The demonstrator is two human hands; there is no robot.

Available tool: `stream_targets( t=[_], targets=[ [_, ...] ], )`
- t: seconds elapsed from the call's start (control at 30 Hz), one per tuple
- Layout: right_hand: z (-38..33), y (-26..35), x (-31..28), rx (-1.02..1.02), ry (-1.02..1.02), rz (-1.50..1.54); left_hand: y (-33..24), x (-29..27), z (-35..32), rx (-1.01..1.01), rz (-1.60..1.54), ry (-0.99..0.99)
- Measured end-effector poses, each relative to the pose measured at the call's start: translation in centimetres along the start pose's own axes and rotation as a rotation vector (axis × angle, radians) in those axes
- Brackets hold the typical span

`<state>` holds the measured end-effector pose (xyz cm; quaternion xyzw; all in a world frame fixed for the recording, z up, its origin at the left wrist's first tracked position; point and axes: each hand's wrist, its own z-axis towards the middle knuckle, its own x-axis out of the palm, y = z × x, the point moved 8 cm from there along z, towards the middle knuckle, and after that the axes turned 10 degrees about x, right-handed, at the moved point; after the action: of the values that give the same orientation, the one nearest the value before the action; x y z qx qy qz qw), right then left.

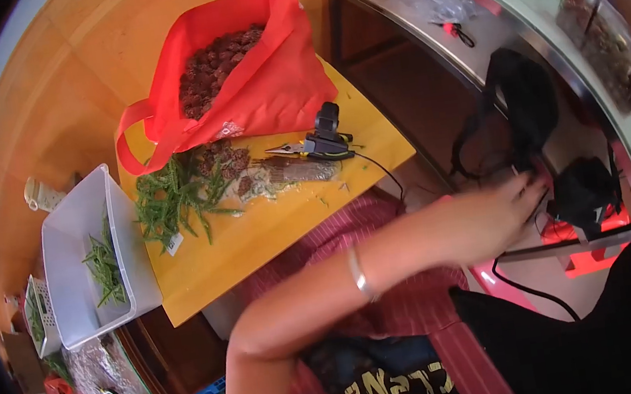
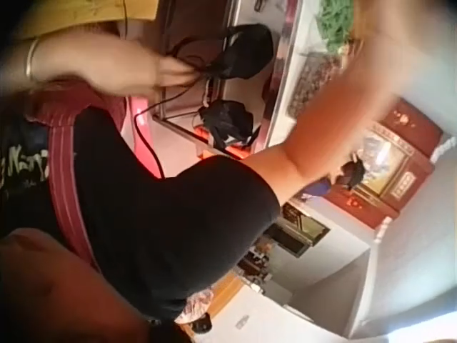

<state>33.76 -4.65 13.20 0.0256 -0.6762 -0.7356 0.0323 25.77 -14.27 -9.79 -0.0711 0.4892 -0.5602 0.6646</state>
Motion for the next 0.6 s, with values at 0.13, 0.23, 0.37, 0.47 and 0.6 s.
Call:
stream_targets(
  t=[0.13,0.23,0.37,0.47,0.6],
  targets=[
    [-4.5,-27.2,3.0,1.0,-0.111,0.363,3.3,1.4,-16.1,-0.346,-0.104,-0.066],
    [-12.1,-31.5,6.5,1.283,0.07,0.511,0.8,0.7,-27.2,-0.677,-0.35,-0.504],
    [-22.0,-35.8,5.6,1.573,0.419,0.755,-2.2,5.5,-40.3,-1.357,-0.353,-0.642],
    [-21.6,-33.7,6.3,1.744,0.495,0.349,-3.5,2.4,-40.6,-1.381,-0.403,-0.654],
    [-22.3,-36.6,4.2,1.626,0.364,0.413,-2.8,4.9,-45.0,-1.396,-0.44,-0.543]
  ],
)
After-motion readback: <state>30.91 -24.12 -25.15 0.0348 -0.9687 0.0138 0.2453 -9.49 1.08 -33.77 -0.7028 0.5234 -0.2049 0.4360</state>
